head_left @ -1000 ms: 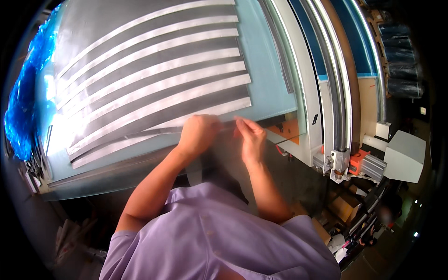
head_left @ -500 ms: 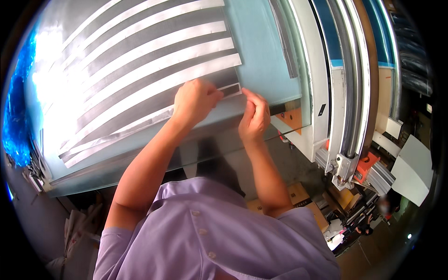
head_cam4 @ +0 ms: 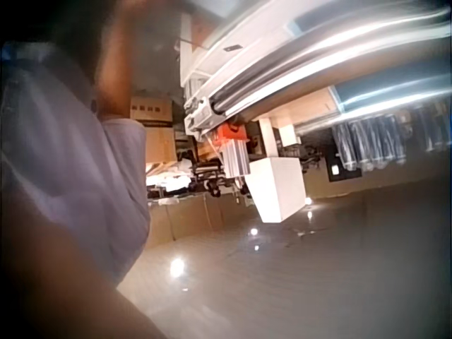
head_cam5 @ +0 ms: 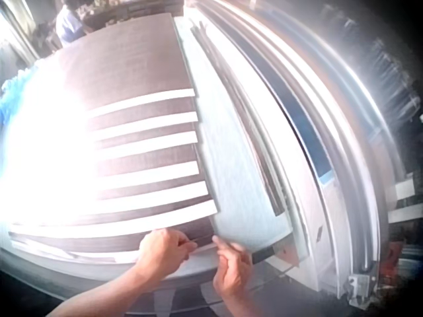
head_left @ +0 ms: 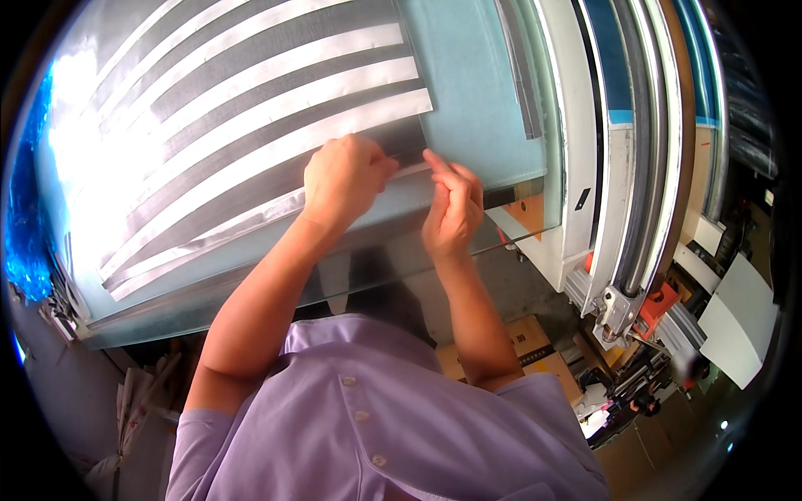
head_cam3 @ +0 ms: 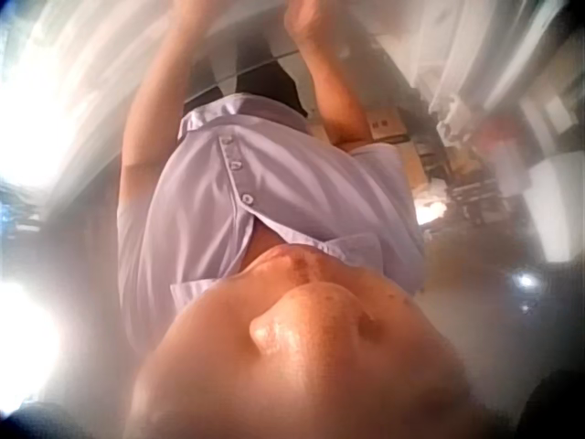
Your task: The person operates a machine to process a large blue solar panel, then moves to a table to apply white adhesive strips to a grey panel. The person handles the panels by hand, using gloves, and arranges the strips in parallel lines.
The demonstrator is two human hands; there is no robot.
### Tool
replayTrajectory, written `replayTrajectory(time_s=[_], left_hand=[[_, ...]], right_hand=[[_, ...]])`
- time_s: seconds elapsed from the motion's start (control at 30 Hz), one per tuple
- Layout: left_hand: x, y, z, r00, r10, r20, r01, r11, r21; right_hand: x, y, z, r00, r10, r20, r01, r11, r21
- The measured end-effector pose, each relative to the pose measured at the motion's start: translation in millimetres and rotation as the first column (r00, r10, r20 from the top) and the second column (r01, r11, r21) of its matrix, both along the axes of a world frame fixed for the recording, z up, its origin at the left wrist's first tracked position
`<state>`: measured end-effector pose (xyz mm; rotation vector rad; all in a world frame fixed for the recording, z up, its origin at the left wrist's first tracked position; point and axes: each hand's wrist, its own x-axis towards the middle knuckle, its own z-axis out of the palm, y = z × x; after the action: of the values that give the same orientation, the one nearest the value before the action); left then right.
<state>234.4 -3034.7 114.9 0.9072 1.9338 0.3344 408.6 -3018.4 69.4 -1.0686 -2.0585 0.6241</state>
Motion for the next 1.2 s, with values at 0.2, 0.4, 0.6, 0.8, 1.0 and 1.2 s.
replayTrajectory(time_s=[0.2, 0.4, 0.6, 0.8, 1.0, 1.2], left_hand=[[0, -1, 0, 1.0, -0.002, -0.011, 0.002, 1.0, 0.011], [3, -7, 2, 0.993, -0.032, -0.111, 0.039, 0.997, 0.059], [-20, -47, 19, 0.963, -0.025, -0.267, 0.044, 0.997, 0.064], [-60, -99, 13, 0.947, 0.113, -0.3, -0.087, 0.991, 0.1], [-64, -101, 6, 0.95, 0.105, -0.294, -0.084, 0.993, 0.082], [-67, -100, 6, 0.953, 0.076, -0.295, -0.064, 0.997, 0.048]], right_hand=[[-1, -1, 3, 0.999, 0.012, 0.045, -0.012, 1.0, -0.012], [-2, -2, -6, 0.998, -0.014, 0.059, 0.013, 1.0, 0.022], [-6, -4, -6, 0.988, -0.018, 0.153, 0.003, 0.995, 0.097], [-8, -4, -6, 0.976, -0.011, 0.217, -0.019, 0.991, 0.136], [-9, -5, -5, 0.971, -0.008, 0.237, -0.028, 0.989, 0.147], [-10, -7, -8, 0.974, -0.021, 0.224, -0.011, 0.99, 0.141]])
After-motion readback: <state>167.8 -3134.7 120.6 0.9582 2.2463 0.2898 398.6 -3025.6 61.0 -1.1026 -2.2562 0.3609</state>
